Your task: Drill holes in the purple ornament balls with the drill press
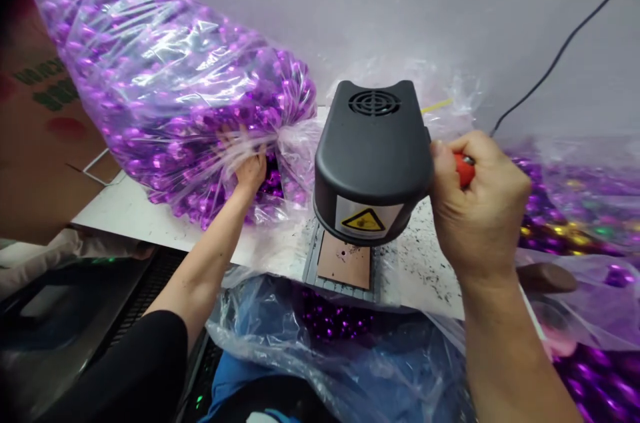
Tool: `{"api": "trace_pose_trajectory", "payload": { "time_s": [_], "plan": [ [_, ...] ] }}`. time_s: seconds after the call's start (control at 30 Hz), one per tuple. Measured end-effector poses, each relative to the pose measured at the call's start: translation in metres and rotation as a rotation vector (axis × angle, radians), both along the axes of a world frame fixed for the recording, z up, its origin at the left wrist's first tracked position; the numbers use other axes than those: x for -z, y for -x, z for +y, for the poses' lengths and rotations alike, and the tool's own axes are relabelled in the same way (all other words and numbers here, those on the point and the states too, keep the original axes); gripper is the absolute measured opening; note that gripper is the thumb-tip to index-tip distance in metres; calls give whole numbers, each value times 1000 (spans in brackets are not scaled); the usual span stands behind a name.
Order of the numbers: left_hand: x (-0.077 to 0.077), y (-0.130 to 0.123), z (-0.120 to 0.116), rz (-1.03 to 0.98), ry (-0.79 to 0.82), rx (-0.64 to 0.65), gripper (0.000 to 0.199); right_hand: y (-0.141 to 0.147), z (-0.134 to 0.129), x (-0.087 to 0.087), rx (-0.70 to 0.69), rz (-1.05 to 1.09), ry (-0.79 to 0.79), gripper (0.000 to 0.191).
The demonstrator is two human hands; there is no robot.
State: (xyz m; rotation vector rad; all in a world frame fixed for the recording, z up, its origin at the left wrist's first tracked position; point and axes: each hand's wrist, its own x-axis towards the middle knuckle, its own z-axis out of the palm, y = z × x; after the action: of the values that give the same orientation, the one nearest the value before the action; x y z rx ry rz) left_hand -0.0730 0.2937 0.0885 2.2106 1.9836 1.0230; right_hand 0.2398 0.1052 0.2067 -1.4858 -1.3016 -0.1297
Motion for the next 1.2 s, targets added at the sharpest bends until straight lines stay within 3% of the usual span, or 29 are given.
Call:
{"api": "trace_pose_trajectory", "payload": {
  "time_s": [0.07,0.17,0.27,0.4,0.53,0.67,0.83,1.03,1.13,1.2],
  "plan": [
    [-6,6,6,31,-44,-32,51,0,1,2,9,9,-4,30],
    [-3,13,2,73,-29,-18,49,0,2,3,28,15,-23,28],
    [11,15,-13,44,54,38,47,1,3,3,37,-12,-39,28],
    [32,8,-37,-135,270,144,54,1,2,2,41,-31,-35,28],
    [42,0,-58,-168,237,189,55,-1,2,2,24,-40,-36,26],
    [37,-3,-75,-58,308,162,50,-2,3,3,22,-32,-41,25],
    [22,-6,-86,127,276,253,37,-2,4,5,21,-36,-53,24],
    [18,-16,-85,387,319,313,62,-2,3,4,14,-21,-29,25],
    [19,-19,-82,379,304,349,58,-3,4,5,-6,-21,-46,23],
    [16,-17,-83,263,278,384,50,-3,4,6,-24,-9,-52,22]
  ]
}}
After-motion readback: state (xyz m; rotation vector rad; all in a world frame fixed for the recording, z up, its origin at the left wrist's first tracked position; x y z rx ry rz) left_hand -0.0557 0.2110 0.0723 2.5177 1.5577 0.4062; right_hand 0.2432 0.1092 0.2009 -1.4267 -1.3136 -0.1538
